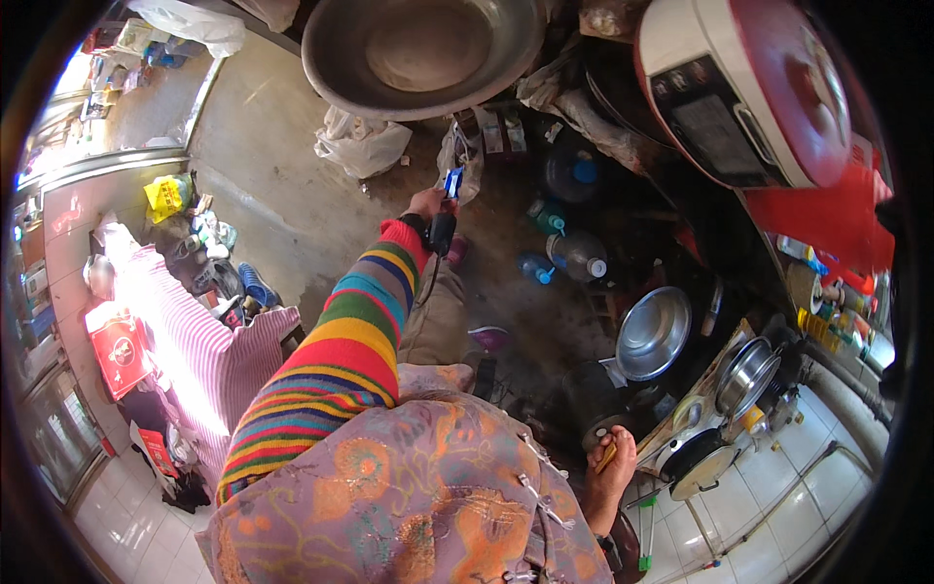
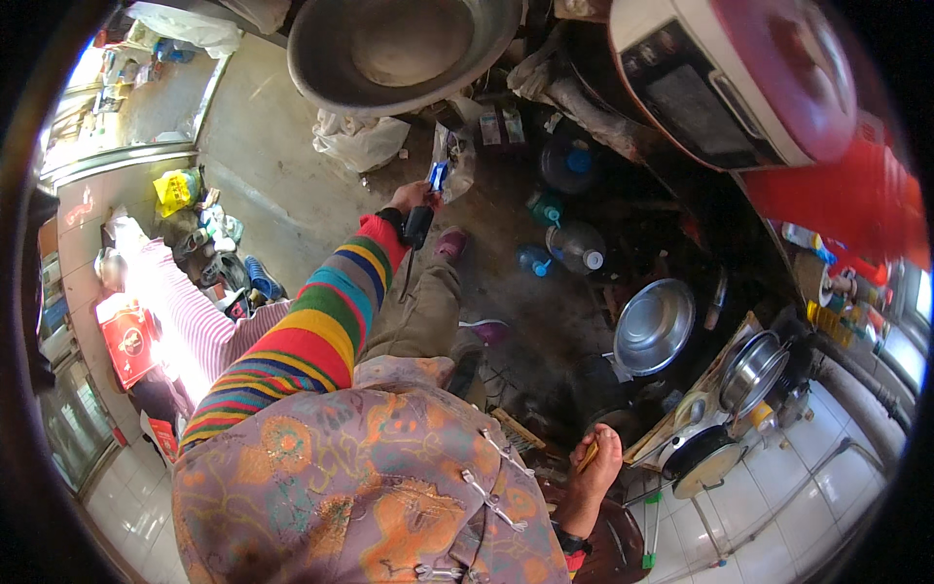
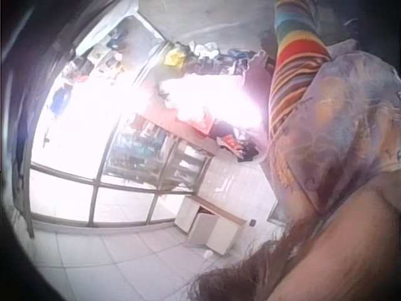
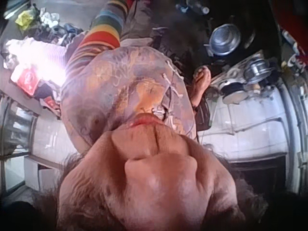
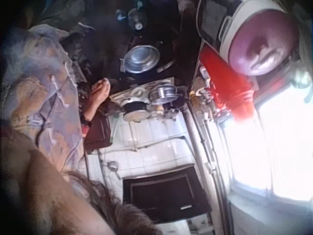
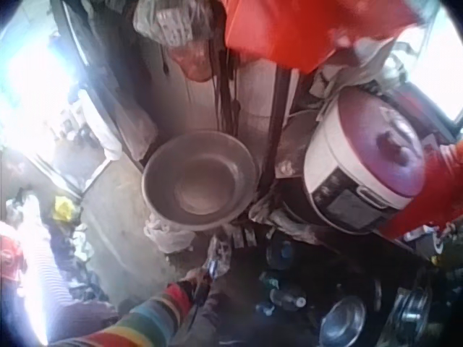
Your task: The person scoops a yellow mixture from a bowl into a pot on the stove using a ladle, then stirs the contents with chopsticks. They place the bowl down, pick up chopsticks, and later handle a small packet before the clip ends.
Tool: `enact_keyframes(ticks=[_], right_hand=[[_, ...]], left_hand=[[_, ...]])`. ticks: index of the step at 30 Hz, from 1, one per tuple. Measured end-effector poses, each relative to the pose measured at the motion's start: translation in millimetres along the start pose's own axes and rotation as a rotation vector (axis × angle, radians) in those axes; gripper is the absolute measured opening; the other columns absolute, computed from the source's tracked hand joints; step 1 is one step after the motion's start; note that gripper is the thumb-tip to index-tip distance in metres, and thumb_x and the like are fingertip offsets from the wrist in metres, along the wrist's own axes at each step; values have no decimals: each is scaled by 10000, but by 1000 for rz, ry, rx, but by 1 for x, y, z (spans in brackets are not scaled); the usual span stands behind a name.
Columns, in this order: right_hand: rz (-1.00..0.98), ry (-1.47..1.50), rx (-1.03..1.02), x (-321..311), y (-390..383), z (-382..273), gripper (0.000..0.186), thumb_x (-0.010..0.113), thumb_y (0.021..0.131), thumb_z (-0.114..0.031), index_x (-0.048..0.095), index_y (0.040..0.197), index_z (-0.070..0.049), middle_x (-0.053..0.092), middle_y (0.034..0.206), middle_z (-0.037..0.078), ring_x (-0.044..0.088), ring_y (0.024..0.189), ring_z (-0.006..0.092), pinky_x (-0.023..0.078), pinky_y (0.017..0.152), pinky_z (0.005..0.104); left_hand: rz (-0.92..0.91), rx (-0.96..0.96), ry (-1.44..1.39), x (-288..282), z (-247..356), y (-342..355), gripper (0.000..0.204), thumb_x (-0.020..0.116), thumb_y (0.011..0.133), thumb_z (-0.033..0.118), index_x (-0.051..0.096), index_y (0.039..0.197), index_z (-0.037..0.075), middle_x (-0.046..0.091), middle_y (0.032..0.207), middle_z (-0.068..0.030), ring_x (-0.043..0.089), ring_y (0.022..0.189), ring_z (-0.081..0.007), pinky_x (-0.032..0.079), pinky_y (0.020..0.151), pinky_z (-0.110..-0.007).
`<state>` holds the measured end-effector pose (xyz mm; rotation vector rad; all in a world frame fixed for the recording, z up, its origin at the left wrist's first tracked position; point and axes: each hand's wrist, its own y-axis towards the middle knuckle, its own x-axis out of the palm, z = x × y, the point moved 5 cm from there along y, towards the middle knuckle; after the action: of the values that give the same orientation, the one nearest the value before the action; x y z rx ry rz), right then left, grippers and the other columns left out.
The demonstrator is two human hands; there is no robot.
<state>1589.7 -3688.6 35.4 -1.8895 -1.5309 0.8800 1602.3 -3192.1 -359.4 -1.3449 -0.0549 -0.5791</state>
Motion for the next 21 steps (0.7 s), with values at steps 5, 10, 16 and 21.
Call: enact_keyframes(ticks=[5, 10, 16, 21], right_hand=[[50, -31, 47, 23, 10, -4, 175, 553, 966, -243, 594, 977, -74, 564, 700, 20, 461, 463, 99, 346, 401, 221], [54, -41, 67, 38, 11, -7, 178, 558, 968, -244, 593, 981, -69, 562, 697, 17, 456, 458, 96, 345, 397, 218], [28, -86, 112, 56, 14, -8, 182, 544, 969, -257, 583, 1011, -84, 560, 735, 13, 453, 496, 102, 331, 408, 237], [15, -149, 76, 75, 13, -12, 184, 542, 966, -250, 584, 1014, -78, 559, 745, 14, 457, 508, 93, 338, 425, 224]], left_hand=[[39, -47, -61, 6, 14, 35, 218, 426, 1007, 160, 513, 944, -30, 592, 789, -150, 603, 689, -294, 541, 658, -448], [170, -67, -168, 15, 20, 60, 196, 432, 994, 115, 509, 998, -66, 616, 863, -190, 633, 752, -321, 578, 735, -458], [-98, 122, -81, 1, 34, 104, 204, 397, 975, 117, 496, 1095, -15, 620, 1054, -228, 630, 965, -347, 538, 883, -453], [43, 708, 1755, 2, 50, 79, 200, 491, 901, 192, 581, 1023, 61, 643, 1055, -148, 626, 976, -304, 508, 893, -392]])
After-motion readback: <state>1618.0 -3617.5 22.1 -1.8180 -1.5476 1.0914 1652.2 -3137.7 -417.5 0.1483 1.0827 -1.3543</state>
